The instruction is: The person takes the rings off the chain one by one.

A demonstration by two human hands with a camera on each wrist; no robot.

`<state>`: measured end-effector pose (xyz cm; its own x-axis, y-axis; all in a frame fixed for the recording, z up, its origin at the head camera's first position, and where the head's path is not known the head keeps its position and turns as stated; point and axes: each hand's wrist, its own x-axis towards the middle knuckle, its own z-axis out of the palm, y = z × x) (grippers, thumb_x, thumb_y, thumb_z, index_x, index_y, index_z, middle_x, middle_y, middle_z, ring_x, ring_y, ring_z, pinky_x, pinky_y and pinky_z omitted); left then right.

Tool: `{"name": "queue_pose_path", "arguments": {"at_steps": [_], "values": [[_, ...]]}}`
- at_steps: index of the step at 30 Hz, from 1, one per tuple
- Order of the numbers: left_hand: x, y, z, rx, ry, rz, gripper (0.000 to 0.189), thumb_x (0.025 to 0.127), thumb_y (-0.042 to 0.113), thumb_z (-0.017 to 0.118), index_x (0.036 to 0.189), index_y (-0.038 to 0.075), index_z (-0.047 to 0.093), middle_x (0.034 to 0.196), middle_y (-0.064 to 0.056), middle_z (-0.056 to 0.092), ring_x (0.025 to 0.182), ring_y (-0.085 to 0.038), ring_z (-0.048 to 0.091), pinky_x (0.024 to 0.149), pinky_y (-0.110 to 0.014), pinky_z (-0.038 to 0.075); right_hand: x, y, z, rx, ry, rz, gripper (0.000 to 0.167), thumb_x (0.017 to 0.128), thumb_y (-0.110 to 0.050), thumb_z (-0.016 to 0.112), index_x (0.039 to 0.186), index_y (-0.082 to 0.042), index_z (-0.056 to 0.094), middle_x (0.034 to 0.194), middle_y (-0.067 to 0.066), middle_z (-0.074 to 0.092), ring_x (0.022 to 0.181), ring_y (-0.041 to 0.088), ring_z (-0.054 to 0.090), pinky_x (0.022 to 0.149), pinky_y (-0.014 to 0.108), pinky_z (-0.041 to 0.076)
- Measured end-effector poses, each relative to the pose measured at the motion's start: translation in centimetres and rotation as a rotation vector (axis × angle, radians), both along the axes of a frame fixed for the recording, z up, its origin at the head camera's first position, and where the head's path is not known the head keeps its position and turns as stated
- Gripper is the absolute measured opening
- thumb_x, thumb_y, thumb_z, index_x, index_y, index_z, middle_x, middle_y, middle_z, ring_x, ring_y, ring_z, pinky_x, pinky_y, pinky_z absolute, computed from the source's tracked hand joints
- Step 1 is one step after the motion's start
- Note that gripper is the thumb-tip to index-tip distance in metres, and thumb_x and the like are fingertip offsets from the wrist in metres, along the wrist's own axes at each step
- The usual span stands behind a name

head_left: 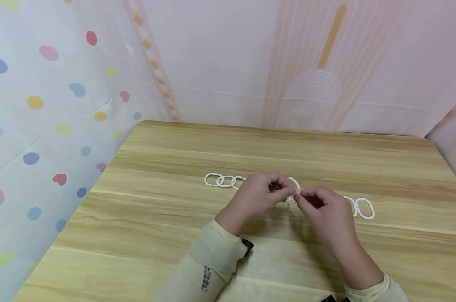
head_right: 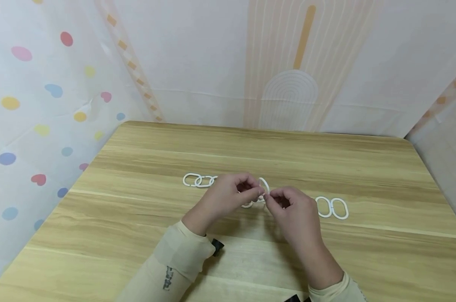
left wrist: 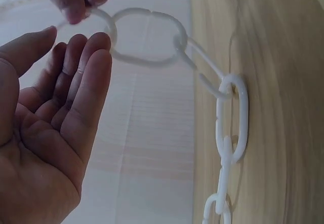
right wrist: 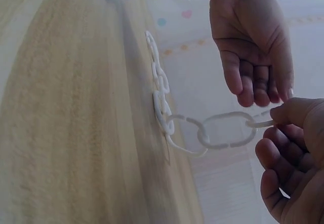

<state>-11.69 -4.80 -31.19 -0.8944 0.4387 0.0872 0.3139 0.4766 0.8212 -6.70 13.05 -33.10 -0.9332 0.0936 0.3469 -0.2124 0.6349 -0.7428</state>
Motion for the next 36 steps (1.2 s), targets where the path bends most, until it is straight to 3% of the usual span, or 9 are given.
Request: {"name": "queue_pose_path", "arguments": {"at_steps": [8,14,20,27,36], "values": [[-0.3,-0.7,0.1,0.035,0.039,0.03,0.008,0.094,0.024,0.074,0.091,0.017,0.07,0.083,0.009,0.067,0.076,-0.005,0.063,0.07,-0.022,0.053,-0.1,0.5,0.4,-0.038,0.022,-0.024,0.005,0.085,-0.008,0.08,0.083,-0.008,0.075,0.078,0.001,0.073,0.068,0.004,0.062,0.063,0.01,0.048],[-0.5,-0.7,0.1,0.04,-0.003,0.024,0.013,0.089,0.018,0.079,0.097,0.012,0.071,0.091,0.004,0.071,0.08,-0.005,0.067,0.07,-0.021,0.054,-0.1,0.6,0.6,-0.08,0.037,-0.02,0.005,0.085,-0.006,0.08,0.084,-0.007,0.075,0.078,0.002,0.072,0.068,0.003,0.06,0.063,0.011,0.048],[-0.6,-0.6,0.1,-0.015,0.0,0.006,0.021,0.088,0.019,0.08,0.106,0.011,0.075,0.102,-0.001,0.074,0.088,-0.005,0.066,0.078,-0.02,0.053,0.0,0.6,0.9,-0.085,0.051,-0.019,0.005,0.084,-0.006,0.08,0.083,-0.008,0.075,0.077,0.001,0.071,0.067,0.003,0.059,0.062,0.011,0.048],[-0.5,-0.5,0.0,-0.038,0.007,-0.016,0.007,0.089,0.019,0.079,0.095,0.016,0.078,0.089,0.011,0.072,0.079,-0.001,0.063,0.072,-0.02,0.053,-0.1,0.6,1.0,-0.084,0.09,0.005,0.007,0.084,-0.005,0.08,0.082,-0.009,0.075,0.076,-0.001,0.07,0.069,0.003,0.059,0.063,0.012,0.048],[-0.6,-0.5,0.0,-0.036,0.052,-0.01,0.005,0.089,0.019,0.078,0.09,0.014,0.078,0.081,0.012,0.07,0.073,-0.001,0.06,0.068,-0.019,0.051,0.1,0.7,1.0,-0.084,0.037,0.003,0.006,0.087,-0.009,0.078,0.083,-0.01,0.073,0.076,-0.002,0.069,0.07,0.004,0.06,0.063,0.014,0.049]]}}
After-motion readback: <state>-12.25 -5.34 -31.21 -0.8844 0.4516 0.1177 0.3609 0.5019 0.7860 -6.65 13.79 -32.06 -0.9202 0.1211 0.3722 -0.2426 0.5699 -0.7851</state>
